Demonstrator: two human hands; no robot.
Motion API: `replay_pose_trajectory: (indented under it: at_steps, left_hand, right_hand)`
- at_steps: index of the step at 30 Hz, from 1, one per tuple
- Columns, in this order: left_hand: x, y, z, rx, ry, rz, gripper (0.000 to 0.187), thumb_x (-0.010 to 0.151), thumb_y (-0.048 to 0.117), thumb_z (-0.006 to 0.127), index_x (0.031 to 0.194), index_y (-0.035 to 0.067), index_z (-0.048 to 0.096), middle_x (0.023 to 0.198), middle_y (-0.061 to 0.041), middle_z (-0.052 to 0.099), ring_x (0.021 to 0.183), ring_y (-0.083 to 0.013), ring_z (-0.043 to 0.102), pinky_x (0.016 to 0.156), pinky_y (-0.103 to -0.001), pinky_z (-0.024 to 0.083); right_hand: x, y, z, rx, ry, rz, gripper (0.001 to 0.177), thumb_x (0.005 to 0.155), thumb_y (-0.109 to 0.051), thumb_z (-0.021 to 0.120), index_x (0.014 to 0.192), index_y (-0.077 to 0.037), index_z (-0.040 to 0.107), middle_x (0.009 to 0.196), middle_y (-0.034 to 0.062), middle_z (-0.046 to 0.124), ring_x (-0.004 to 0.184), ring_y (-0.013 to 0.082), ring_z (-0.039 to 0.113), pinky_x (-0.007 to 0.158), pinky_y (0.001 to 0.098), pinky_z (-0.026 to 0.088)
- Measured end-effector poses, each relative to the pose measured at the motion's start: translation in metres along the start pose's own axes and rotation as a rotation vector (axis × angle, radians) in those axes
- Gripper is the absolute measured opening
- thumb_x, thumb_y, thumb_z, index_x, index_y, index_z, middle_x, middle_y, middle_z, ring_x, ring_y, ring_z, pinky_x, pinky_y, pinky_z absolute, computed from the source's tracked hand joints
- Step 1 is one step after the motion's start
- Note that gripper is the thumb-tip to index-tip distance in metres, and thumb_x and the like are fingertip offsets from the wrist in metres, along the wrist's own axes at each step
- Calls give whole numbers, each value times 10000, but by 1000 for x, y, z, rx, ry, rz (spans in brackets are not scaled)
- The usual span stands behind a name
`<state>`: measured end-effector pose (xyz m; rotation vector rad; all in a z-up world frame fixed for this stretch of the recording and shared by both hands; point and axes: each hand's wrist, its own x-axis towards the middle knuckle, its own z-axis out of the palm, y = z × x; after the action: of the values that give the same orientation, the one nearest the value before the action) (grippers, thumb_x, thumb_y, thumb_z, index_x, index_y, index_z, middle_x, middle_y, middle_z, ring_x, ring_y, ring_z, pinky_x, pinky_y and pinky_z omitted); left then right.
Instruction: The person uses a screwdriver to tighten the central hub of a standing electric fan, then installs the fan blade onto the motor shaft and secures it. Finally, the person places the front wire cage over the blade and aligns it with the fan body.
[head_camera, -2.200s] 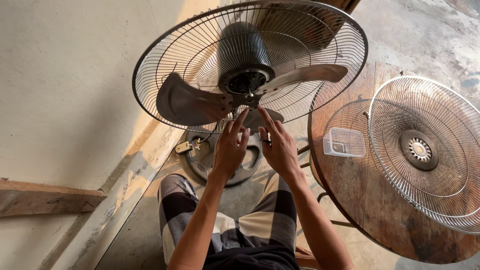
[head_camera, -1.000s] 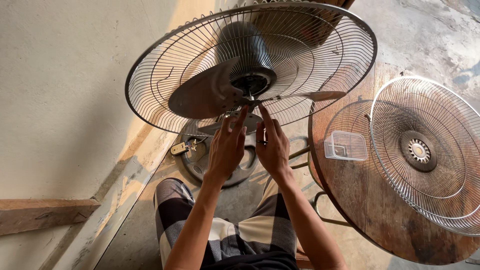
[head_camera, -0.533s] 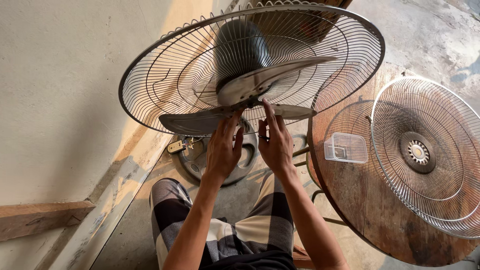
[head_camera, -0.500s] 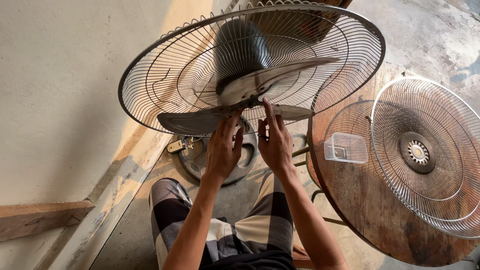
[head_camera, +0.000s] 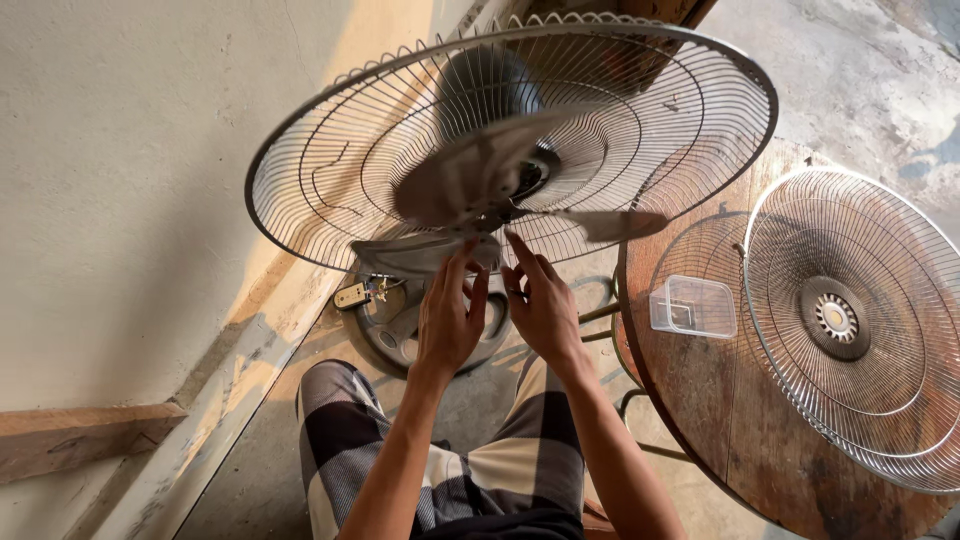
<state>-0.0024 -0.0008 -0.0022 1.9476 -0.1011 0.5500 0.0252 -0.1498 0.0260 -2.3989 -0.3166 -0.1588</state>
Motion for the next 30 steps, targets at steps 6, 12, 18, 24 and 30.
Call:
replay_pose_trajectory:
  at_steps: [6, 12, 18, 24, 30]
  left_hand:
    - [4, 0, 2, -58, -45, -31, 454, 1048, 197, 549, 1477, 69, 473, 1184, -117, 664, 685, -171, 664, 658, -352, 554]
    - [1, -5, 7, -56, -58, -53, 525, 1049, 206, 561, 1547, 112, 421, 1106, -63, 693, 711, -142, 664, 680, -341, 583]
    - [-2, -6, 4, -23, -9, 43, 555, 1030, 144, 613, 1546, 75, 421, 1134, -87, 682, 725, -182, 641, 698, -361, 561]
    - [-1, -5, 3, -72, -47, -37, 530, 1029, 153, 609, 1526, 94, 433, 1124, -83, 679, 687, -166, 656, 641, -354, 567]
    - [-1, -6, 0, -92, -39, -64, 524, 1033, 139, 600, 1532, 86, 447, 1114, -86, 682, 694, -176, 645, 669, -359, 560]
  right_hand:
    - [2, -10, -15, -63, 196, -236, 542, 1057, -173, 620, 1567, -256, 455, 981, 69, 701, 615, 126, 593, 489, 311, 492]
    - [7, 0, -13, -124, 214, -227, 660, 1041, -131, 646, 1617, -244, 343, 1018, 96, 698, 638, 144, 626, 481, 303, 509]
    - [5, 9, 5, 2, 172, -229, 822, 966, -102, 653, 1639, -182, 187, 1264, 194, 684, 772, 182, 720, 604, 357, 611]
    - [-3, 5, 8, 7, 14, -78, 774, 983, -128, 695, 1629, -223, 279, 1030, 115, 736, 719, 184, 708, 626, 378, 602]
    - [-5, -11, -8, -76, 52, -148, 609, 1020, -163, 658, 1571, -266, 421, 1025, 79, 736, 569, 157, 624, 516, 344, 542]
